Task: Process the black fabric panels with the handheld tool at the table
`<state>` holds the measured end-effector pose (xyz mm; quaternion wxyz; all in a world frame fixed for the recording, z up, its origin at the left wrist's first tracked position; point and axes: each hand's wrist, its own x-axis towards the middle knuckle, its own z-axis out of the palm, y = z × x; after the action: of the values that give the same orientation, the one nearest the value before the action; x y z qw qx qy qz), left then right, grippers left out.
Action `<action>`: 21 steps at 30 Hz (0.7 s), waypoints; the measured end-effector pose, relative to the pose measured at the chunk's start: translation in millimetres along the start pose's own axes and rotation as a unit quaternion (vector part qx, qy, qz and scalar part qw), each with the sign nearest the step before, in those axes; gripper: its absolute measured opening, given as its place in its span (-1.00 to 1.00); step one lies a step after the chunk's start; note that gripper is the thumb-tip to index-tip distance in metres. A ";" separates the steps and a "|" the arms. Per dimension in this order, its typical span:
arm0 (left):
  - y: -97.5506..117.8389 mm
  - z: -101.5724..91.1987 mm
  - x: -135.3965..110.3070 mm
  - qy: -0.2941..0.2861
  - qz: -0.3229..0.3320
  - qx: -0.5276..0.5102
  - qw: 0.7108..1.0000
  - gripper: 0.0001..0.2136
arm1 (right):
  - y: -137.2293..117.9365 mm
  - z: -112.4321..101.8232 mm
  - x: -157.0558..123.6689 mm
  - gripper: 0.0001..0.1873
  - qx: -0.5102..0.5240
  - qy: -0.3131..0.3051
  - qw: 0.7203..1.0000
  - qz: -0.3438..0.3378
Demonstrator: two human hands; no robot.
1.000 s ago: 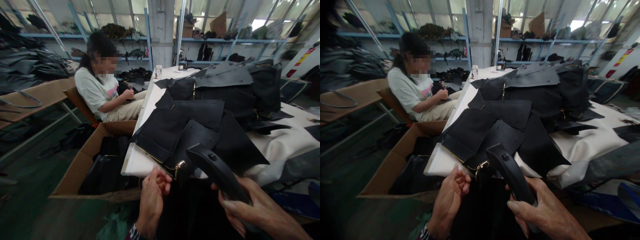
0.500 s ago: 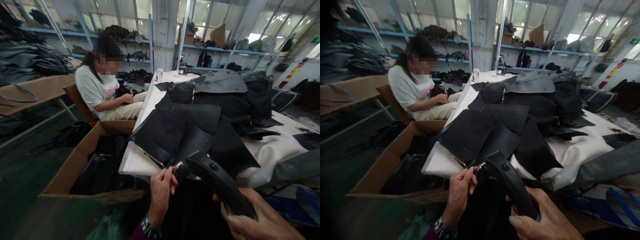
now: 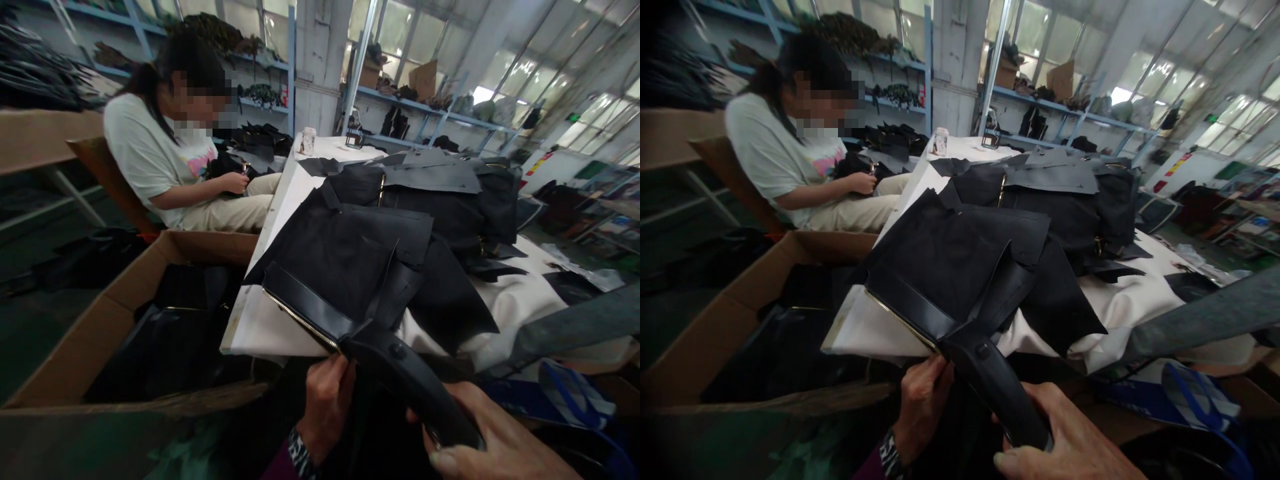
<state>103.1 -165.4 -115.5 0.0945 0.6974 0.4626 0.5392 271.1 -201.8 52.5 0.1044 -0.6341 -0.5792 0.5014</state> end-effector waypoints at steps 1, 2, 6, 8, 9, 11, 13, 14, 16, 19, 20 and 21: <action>-1.0 0.4 -0.7 0.006 0.014 0.003 1.000 -0.79 | -0.9 0.3 1.6 -0.63 -0.011 -0.011 1.000 -0.002; -2.1 1.1 -1.6 0.012 0.023 0.003 1.000 -0.80 | -0.8 0.6 3.5 -0.64 -0.017 -0.022 1.000 -0.003; -6.8 6.7 -7.8 0.009 0.051 -0.006 0.999 -0.82 | 2.4 2.0 12.6 -0.64 0.018 -0.054 0.998 -0.003; -8.1 9.4 -11.0 0.003 0.061 -0.010 0.998 -0.84 | 1.3 1.0 15.9 -0.62 0.049 -0.069 0.996 -0.005; -8.3 10.2 -11.9 -0.001 0.063 -0.015 0.998 -0.84 | -0.2 -0.4 16.4 -0.60 0.065 -0.065 0.996 -0.007; -7.9 10.7 -12.4 -0.006 0.060 -0.021 0.998 -0.84 | -3.9 -5.1 14.4 -0.55 0.090 -0.021 0.996 -0.012; -7.4 10.3 -11.9 -0.009 0.057 -0.023 0.998 -0.85 | -5.8 -11.2 8.5 -0.52 0.099 0.035 0.994 -0.010; -7.3 10.1 -11.8 -0.010 0.056 -0.023 0.998 -0.85 | -5.2 -14.0 4.5 -0.51 0.098 0.055 0.994 -0.006; -7.8 10.5 -12.1 -0.011 0.057 -0.025 0.998 -0.86 | -1.0 -18.0 -3.6 -0.49 0.091 0.084 0.992 0.006; -9.3 12.7 -13.7 -0.013 0.054 -0.031 0.998 -0.86 | 8.9 -16.8 -11.2 -0.47 0.075 0.083 0.993 0.026; -9.6 13.4 -14.1 -0.015 0.052 -0.031 0.998 -0.86 | 11.7 -14.6 -11.3 -0.47 0.067 0.068 0.995 0.031; -9.7 13.9 -14.5 -0.018 0.050 -0.032 0.998 -0.86 | 13.8 -11.9 -10.0 -0.47 0.057 0.047 0.997 0.030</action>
<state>109.7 -165.7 -136.8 0.0976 0.7259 0.4078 0.5452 290.5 -209.1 53.5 0.1526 -0.6670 -0.5246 0.5066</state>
